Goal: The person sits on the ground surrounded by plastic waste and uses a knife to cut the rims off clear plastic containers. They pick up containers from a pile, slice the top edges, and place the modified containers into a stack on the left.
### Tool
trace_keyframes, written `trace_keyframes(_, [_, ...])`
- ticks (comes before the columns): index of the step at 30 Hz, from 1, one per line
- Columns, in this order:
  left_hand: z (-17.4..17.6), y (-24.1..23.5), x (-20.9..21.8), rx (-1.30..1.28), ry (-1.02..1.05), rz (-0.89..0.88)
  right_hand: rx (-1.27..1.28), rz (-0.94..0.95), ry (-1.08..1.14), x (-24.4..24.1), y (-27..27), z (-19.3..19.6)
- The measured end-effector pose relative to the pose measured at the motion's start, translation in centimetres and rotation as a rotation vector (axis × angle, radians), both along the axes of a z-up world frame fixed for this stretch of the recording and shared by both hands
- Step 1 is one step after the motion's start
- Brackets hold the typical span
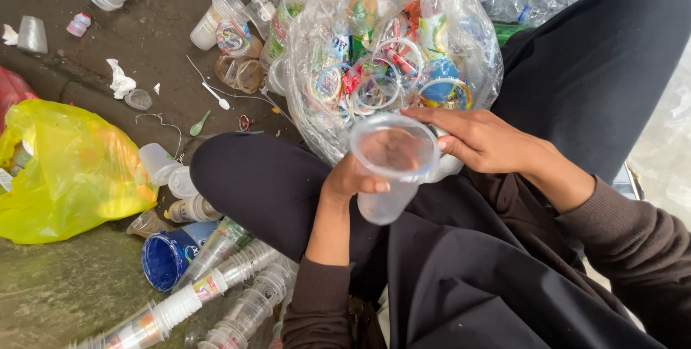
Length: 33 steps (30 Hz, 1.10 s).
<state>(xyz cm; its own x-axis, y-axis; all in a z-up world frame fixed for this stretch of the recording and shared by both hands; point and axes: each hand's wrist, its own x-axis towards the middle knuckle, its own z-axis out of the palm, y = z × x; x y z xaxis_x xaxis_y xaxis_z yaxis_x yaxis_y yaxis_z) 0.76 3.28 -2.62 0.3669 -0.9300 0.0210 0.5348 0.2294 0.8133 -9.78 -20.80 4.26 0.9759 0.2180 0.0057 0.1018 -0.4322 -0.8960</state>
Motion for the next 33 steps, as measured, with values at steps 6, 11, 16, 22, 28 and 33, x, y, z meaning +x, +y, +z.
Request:
trace_keyframes(6, [2.1, -0.4, -0.2, -0.025, 0.167, -0.033, 0.003, -0.06, -0.034, 0.2, 0.6, -0.1])
trace_keyframes(11, [2.7, -0.5, 1.6, 0.013, -0.066, 0.055, -0.048, -0.081, -0.101, 0.2, 0.3, -0.1])
trace_keyframes(16, [0.2, -0.3, 0.3, 0.026, -0.045, -0.022, -0.03, -0.04, -0.101, -0.4, 0.5, 0.1])
trace_keyframes(22, [1.3, -0.9, -0.3, -0.044, 0.274, -0.246, 0.034, -0.002, -0.089, -0.4, 0.7, -0.5])
trace_keyframes(28, [3.5, -0.5, 1.1, -0.005, 0.159, -0.029, -0.207, -0.138, -0.102, -0.8, 0.2, 0.2])
trace_keyframes(33, [3.1, 0.1, 0.3, 0.018, 0.027, -0.16, -0.023, -0.001, -0.146, -0.9, 0.4, 2.7])
